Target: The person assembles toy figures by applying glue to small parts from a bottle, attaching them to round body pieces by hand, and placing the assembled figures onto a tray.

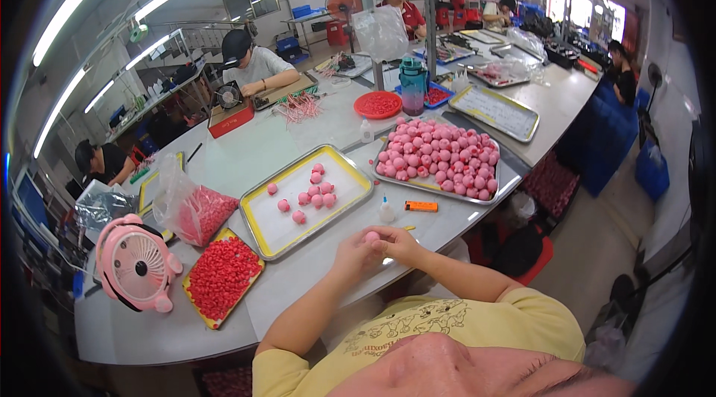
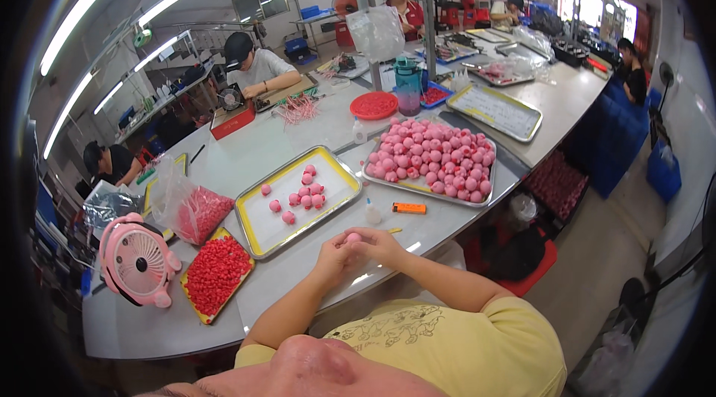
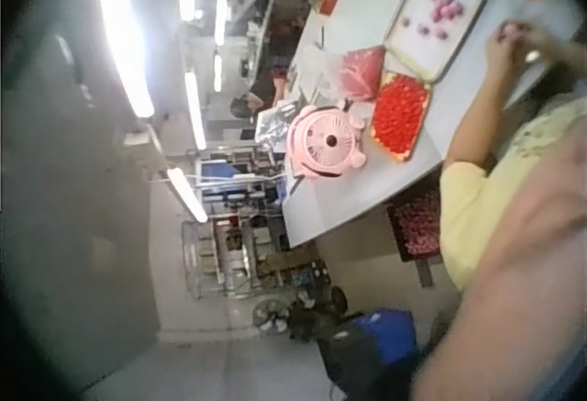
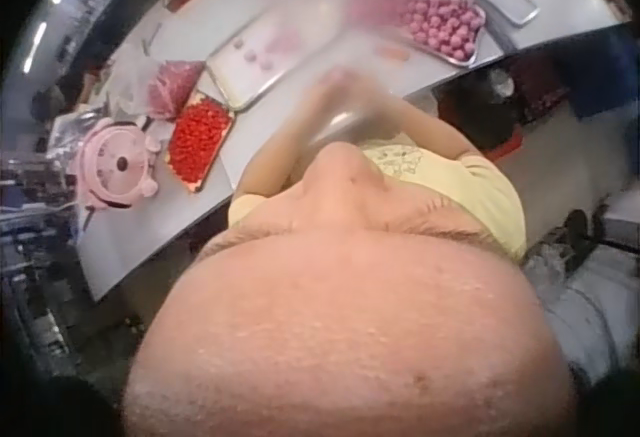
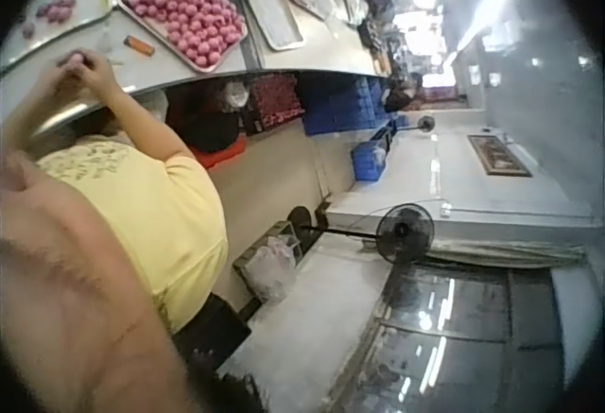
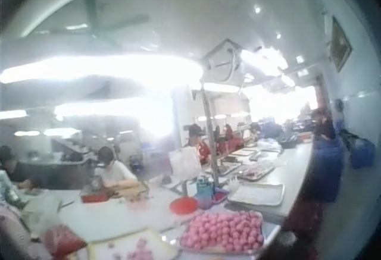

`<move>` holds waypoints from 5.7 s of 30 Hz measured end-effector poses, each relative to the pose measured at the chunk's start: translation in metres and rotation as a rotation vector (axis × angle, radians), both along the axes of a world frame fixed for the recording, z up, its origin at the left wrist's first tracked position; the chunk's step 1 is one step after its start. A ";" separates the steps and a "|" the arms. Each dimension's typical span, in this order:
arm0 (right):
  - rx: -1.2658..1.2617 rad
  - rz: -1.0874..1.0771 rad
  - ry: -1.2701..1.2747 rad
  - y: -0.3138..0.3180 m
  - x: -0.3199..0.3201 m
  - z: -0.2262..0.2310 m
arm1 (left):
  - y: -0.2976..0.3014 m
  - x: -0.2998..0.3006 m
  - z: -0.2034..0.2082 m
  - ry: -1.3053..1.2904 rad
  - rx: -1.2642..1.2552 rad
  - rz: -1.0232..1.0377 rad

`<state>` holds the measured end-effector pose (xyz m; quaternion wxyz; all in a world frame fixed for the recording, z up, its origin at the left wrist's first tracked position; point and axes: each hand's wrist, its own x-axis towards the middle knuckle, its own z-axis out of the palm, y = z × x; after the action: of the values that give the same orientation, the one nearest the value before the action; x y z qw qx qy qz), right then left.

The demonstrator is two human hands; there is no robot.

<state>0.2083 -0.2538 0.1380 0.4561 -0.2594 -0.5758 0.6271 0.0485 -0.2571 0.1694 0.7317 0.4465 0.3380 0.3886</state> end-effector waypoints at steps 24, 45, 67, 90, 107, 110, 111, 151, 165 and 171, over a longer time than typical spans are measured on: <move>0.017 -0.088 -0.061 -0.002 -0.034 -0.016 | 0.006 -0.036 -0.016 0.107 0.039 0.010; 0.078 -0.138 -0.178 0.032 -0.015 -0.038 | 0.040 -0.024 -0.026 0.093 -0.030 -0.047; 0.263 -0.376 -0.165 0.084 -0.023 -0.098 | 0.100 -0.039 -0.101 0.697 0.863 0.181; 0.236 -0.363 -0.128 0.134 -0.046 -0.142 | 0.185 -0.100 -0.135 -0.211 -0.304 0.490; 0.439 -0.628 -0.844 0.149 -0.078 -0.132 | 0.128 -0.142 -0.130 0.005 -0.400 0.030; 0.366 -0.563 -0.885 0.127 -0.095 -0.118 | 0.112 -0.148 -0.133 -0.057 -0.362 0.045; 0.392 -0.571 -0.890 0.120 -0.100 -0.112 | 0.107 -0.149 -0.134 -0.125 -0.360 0.050; 0.005 -0.482 -0.090 0.180 0.003 -0.171 | 0.199 -0.051 -0.181 0.187 -0.001 0.170; -0.116 -0.409 0.000 0.183 0.003 -0.180 | 0.207 -0.053 -0.192 0.028 -0.120 0.179; 0.039 -0.509 -0.103 0.185 0.002 -0.184 | 0.206 -0.050 -0.194 0.203 -0.054 0.236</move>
<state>0.2098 -0.0693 -0.0455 0.5742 -0.4185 -0.5265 0.4669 -0.0014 -0.0514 -0.0241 0.6550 0.4207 0.4706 0.4154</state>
